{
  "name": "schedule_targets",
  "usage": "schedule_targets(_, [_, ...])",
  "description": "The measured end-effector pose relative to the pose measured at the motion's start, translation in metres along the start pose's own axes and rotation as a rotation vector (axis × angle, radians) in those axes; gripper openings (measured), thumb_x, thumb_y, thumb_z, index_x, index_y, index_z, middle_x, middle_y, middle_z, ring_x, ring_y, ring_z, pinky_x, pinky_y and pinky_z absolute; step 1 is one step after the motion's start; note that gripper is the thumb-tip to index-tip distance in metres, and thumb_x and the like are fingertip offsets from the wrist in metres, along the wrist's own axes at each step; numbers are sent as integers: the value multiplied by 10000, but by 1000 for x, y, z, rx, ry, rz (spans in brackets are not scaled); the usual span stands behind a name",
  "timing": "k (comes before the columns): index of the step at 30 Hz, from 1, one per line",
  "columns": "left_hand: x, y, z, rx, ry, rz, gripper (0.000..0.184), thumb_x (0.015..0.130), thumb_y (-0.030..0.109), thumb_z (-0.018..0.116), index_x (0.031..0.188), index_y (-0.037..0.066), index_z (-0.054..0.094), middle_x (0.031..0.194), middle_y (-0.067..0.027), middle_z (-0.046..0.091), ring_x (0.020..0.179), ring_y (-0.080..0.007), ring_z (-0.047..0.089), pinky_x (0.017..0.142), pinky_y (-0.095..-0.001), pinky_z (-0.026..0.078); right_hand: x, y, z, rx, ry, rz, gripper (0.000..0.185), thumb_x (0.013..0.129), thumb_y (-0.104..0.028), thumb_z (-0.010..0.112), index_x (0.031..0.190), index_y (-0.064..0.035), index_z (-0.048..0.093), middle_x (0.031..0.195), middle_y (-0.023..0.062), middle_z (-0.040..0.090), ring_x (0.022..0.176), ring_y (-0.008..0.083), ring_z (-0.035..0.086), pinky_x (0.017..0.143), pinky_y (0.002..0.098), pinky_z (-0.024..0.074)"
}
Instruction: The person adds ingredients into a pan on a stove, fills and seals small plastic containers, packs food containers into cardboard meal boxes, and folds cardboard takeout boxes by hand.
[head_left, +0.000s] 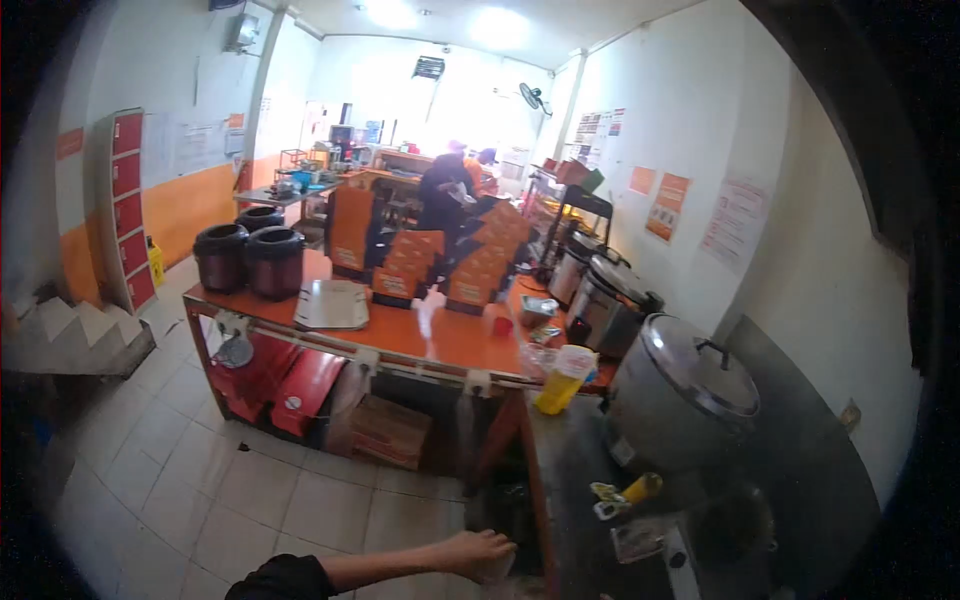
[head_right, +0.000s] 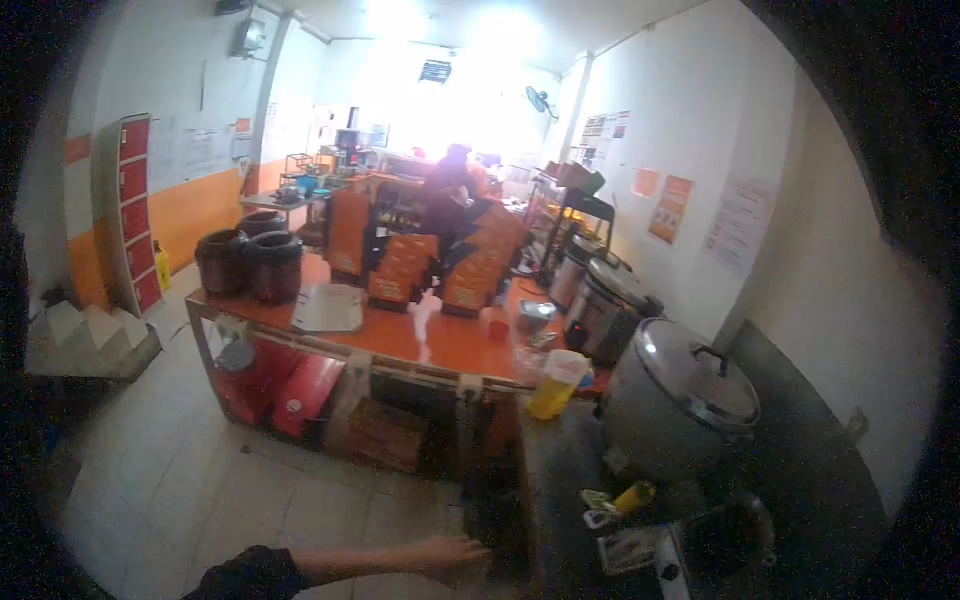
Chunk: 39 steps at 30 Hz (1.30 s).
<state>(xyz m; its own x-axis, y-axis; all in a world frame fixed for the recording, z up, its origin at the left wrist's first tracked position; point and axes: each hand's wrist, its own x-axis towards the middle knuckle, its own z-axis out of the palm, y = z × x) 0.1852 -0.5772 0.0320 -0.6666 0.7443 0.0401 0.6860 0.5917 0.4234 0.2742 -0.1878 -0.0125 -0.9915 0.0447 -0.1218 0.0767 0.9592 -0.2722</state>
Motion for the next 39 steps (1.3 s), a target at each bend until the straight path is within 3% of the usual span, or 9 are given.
schedule_targets(5, [-149, -56, -54, 158, 138, -178, 903, 653, 332, 814, 1382, 53, 360, 1247, -153, 498, 1165, -356, 500, 852, -458, 535, 32, -152, -17, 12, -25, -187, 754, 810, -428, 732, 1430, -196, 368, 1330, 173, 437, 1180, 396, 481, 918, 550, 449])
schedule_targets(8, [-207, -52, -99, 135, 10, -339, 902, 691, 366, 801, 1411, 86, 335, 1330, -152, 469, 1190, -352, 504, 905, -438, 517, 48, -220, -10, 80, 41, -473, 768, 789, -412, 755, 1420, -187, 380, 1313, 184, 439, 1173, 390, 493, 927, 531, 455])
schedule_targets(11, [-242, -73, -97, 157, 40, -347, 898, 689, 380, 801, 1402, 80, 345, 1301, -152, 483, 1199, -350, 497, 913, -441, 513, 32, -300, -33, 75, -18, -482, 786, 770, -383, 775, 1417, -177, 379, 1295, 196, 444, 1141, 395, 509, 919, 515, 463])
schedule_targets(24, [-323, -94, -67, 134, 256, -387, 854, 678, 404, 786, 1363, 87, 385, 1201, -136, 509, 1140, -363, 521, 854, -468, 520, 13, -386, -1, -104, -72, -720, 660, 820, -320, 713, 1389, -163, 417, 1222, 180, 457, 997, 382, 557, 783, 463, 499])
schedule_targets(27, [-341, -103, -59, 109, 130, -511, 825, 738, 445, 738, 1397, 108, 373, 1339, -174, 467, 1220, -379, 482, 955, -467, 466, 11, -403, 12, -102, -115, -818, 587, 875, -323, 628, 1387, -120, 424, 1244, 188, 479, 1049, 376, 543, 839, 489, 479])
schedule_targets(30, [-382, -121, -35, -36, 205, -571, 832, 740, 468, 737, 1410, 128, 381, 1370, -194, 468, 1228, -390, 488, 991, -465, 448, 23, -429, 39, -126, -341, -770, 857, 730, -483, 735, 1440, -205, 344, 1216, 239, 462, 1127, 419, 515, 890, 476, 478])
schedule_targets(32, [-412, -137, -9, -97, 279, -575, 854, 716, 479, 756, 1404, 124, 394, 1347, -197, 486, 1194, -393, 515, 972, -473, 458, 26, -432, 84, -98, -131, -985, 792, 751, -418, 735, 1414, -178, 374, 1155, 224, 479, 1085, 401, 535, 830, 472, 485])
schedule_targets(37, [-459, -153, 10, -105, 226, -779, 924, 619, 487, 829, 1346, 66, 445, 1221, -220, 560, 1074, -387, 588, 891, -487, 493, 8, -497, 135, -49, -130, -1057, 747, 754, -344, 749, 1368, -78, 417, 1147, 185, 502, 1117, 371, 520, 819, 459, 503])
schedule_targets(39, [-493, -200, 54, 92, 152, -637, 760, 745, 405, 748, 1342, 43, 446, 1262, -147, 545, 1095, -331, 567, 940, -486, 461, -6, -534, 138, -82, -209, -1049, 767, 735, -314, 768, 1373, -77, 415, 1148, 177, 501, 1121, 367, 516, 825, 461, 508])
